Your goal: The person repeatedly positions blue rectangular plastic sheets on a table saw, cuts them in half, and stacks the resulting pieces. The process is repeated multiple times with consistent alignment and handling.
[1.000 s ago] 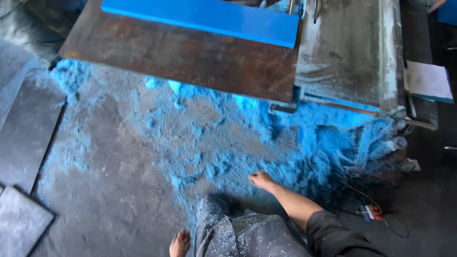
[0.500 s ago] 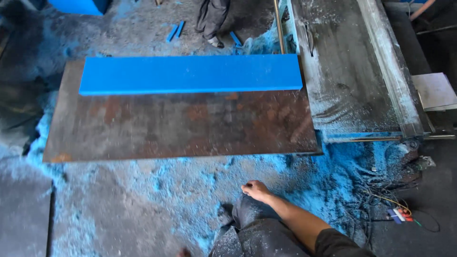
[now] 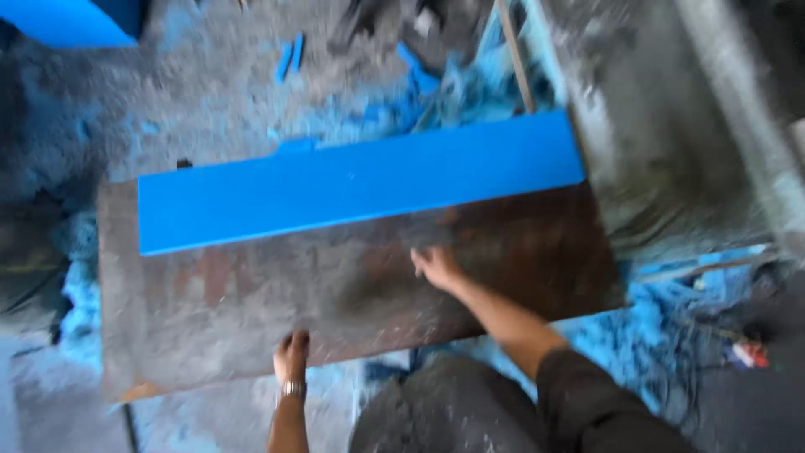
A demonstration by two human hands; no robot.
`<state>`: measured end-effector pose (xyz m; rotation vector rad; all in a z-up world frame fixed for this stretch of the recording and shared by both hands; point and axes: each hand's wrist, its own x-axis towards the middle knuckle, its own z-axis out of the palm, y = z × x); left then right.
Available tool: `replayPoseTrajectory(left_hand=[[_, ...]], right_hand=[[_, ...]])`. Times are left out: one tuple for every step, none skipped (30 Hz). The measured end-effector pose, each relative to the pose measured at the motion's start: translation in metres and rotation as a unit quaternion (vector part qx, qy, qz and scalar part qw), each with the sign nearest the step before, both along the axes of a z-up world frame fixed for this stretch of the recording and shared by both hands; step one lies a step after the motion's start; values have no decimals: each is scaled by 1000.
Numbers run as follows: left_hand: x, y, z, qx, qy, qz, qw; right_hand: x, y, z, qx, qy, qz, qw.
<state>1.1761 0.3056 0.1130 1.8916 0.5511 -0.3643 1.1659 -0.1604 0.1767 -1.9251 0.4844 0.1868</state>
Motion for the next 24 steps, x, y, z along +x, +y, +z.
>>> replayPoseTrajectory(left_hand=[[28,-6,16,99,-12,-42,994],[44,12,21,107,-1,-44,993],[71,20,23,82,-10,-22,996],[96,27,24,58,-20,0,998],[120,48,19,60,-11,-15,998],[146,69,13,239,-98,-100,961],[174,88,5,402,-186,-181,878],[199,94,7,399,-185,-195,877],[227,106,14,346,-152,-130,917],[255,117,21,290,-115,-64,948],[280,124,22,286,-115,-80,948],[306,131,23,354,-113,-92,924],[327,142,25,423,-111,-98,894],[347,144,27,421,-112,-109,894],[364,147,30,429,-114,-98,891],[382,149,33,436,-116,-88,888],[396,150,34,437,-116,-93,887],[408,152,36,443,-105,-100,885],[424,153,39,450,-96,-112,881],[433,159,42,452,-98,-122,878],[442,159,41,439,-100,-129,883],[450,159,41,427,-101,-135,888],[451,156,45,422,-105,-143,889],[451,153,50,440,-79,-138,884]], right_hand=[[32,-5,-3,-25,1,12,1000],[51,2,-5,-17,12,11,1000],[73,0,-6,-134,-33,24,990],[94,-4,-6,-250,-77,40,964],[109,-3,-4,-248,-65,28,966],[124,-2,-3,-277,-75,20,958],[143,-2,-2,-308,-87,14,947],[160,-7,-1,-307,-76,5,948],[174,-6,0,-306,-33,2,951],[187,-6,0,-303,9,0,953],[202,-14,6,-305,18,-14,952],[216,-22,12,-319,60,3,946],[231,-28,17,-331,100,24,938],[243,-33,23,-330,106,16,938],[256,-39,29,-329,124,36,936],[268,-46,34,-326,142,57,933],[278,-49,42,-323,145,54,934],[287,-53,50,-335,169,74,924],[292,-56,57,-343,195,91,915],[296,-54,58,-337,200,83,916],[299,-58,61,-346,223,106,905],[301,-62,65,-354,245,129,894],[298,-62,61,-355,249,120,893],[295,-63,58,-357,232,115,897]])
